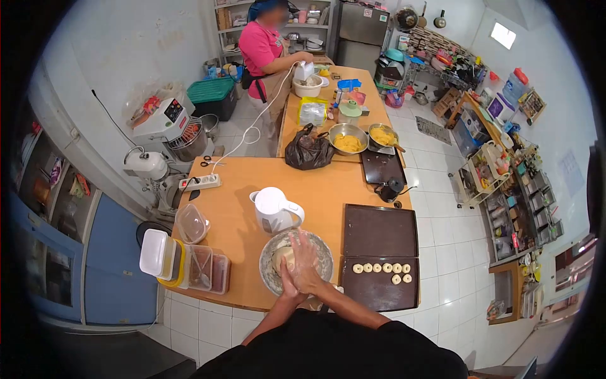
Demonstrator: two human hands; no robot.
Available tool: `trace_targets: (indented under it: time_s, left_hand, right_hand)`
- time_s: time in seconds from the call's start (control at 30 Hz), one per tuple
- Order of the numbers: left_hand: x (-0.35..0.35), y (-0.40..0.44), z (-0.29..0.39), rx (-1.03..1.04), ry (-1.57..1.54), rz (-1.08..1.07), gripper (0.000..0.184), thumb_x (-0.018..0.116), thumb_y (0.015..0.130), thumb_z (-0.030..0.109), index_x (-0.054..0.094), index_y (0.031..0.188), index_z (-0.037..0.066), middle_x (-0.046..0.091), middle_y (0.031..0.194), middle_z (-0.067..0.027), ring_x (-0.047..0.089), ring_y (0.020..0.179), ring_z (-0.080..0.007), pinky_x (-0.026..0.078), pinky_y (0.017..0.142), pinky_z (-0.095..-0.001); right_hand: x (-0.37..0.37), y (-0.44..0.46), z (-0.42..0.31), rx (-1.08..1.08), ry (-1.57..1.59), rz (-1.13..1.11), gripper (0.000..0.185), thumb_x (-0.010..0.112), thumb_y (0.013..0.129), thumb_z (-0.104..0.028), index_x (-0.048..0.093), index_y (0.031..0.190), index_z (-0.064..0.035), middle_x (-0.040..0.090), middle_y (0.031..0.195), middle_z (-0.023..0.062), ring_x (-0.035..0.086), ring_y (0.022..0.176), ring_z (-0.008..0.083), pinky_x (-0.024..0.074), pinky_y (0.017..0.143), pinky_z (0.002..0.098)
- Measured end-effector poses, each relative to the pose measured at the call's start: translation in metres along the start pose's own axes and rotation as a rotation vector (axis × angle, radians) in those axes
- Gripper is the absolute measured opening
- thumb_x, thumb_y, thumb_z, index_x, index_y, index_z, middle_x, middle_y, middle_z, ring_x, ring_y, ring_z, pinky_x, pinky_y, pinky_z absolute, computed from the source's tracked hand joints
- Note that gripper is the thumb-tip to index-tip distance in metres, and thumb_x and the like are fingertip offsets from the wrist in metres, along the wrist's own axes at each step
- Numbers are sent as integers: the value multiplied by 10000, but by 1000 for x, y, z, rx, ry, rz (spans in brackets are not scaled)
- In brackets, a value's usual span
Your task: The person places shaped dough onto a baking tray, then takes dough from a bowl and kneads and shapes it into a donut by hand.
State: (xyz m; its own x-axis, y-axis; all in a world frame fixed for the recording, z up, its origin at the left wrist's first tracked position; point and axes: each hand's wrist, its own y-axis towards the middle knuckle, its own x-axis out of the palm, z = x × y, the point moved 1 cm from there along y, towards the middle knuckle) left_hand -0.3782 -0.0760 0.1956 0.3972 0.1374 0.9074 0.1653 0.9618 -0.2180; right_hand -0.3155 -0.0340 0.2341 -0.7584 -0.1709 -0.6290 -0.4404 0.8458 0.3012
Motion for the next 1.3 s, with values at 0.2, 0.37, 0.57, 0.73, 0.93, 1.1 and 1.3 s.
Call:
trace_targets:
  time_s: [0.2, 0.37, 0.57, 0.73, 0.93, 1.1, 1.3]
  left_hand:
    - [14, 3, 33, 53, -160, -1, 891, 297, 922, 752, 220, 1568, 141, 246, 1609, -79, 262, 1461, -301, 182, 1199, -487]
    - [40, -3, 24, 50, 27, -62, 873, 293, 919, 758, 223, 1567, 177, 244, 1609, -91, 268, 1460, -296, 175, 1202, -468]
    - [12, 0, 41, 57, -49, -93, 877, 279, 933, 739, 150, 1584, 165, 217, 1615, -93, 259, 1459, -294, 178, 1202, -454]
    - [8, -2, 16, 2, -60, -82, 894, 299, 912, 766, 163, 1583, 190, 228, 1611, -91, 248, 1469, -299, 171, 1206, -459]
    - [-14, 15, 28, 78, -261, 35, 857, 300, 927, 743, 180, 1579, 200, 197, 1625, -89, 243, 1474, -297, 171, 1204, -471]
    - [19, 0, 14, 156, 4, 7, 799, 297, 960, 688, 212, 1573, 183, 261, 1592, -98, 285, 1446, -301, 180, 1195, -490]
    - [42, 6, 21, 383, 200, -149, 757, 260, 982, 654, 118, 1589, 225, 143, 1639, -75, 160, 1500, -281, 127, 1210, -519]
  right_hand:
    - [13, -11, 16, 78, 41, -107, 858, 177, 953, -700, 177, 1570, -104, 40, 1600, 280, 72, 1461, 505, 70, 1109, 679]
    - [-3, 6, 3, 34, 72, 9, 812, 265, 948, -659, 222, 1564, -132, 100, 1584, 289, 97, 1455, 501, 69, 1096, 698]
    - [19, -12, 13, -23, 47, -72, 765, 308, 957, -598, 244, 1556, -127, 115, 1578, 292, 134, 1434, 514, 109, 1109, 666]
    - [10, -1, 20, 100, 15, -49, 803, 194, 975, -662, 234, 1554, -107, 96, 1580, 295, 136, 1437, 505, 121, 1130, 622]
    - [10, -16, -9, -60, -52, -167, 817, 193, 969, -660, 216, 1556, -92, 96, 1576, 302, 110, 1433, 522, 104, 1129, 627]
    - [0, 3, 12, 136, 23, 5, 920, 155, 932, -730, 157, 1566, -62, 67, 1585, 301, 78, 1446, 519, 61, 1139, 616]
    - [3, -11, -11, -38, 215, -46, 947, 308, 911, -725, 113, 1577, -80, 45, 1587, 303, 72, 1441, 536, 61, 1113, 678]
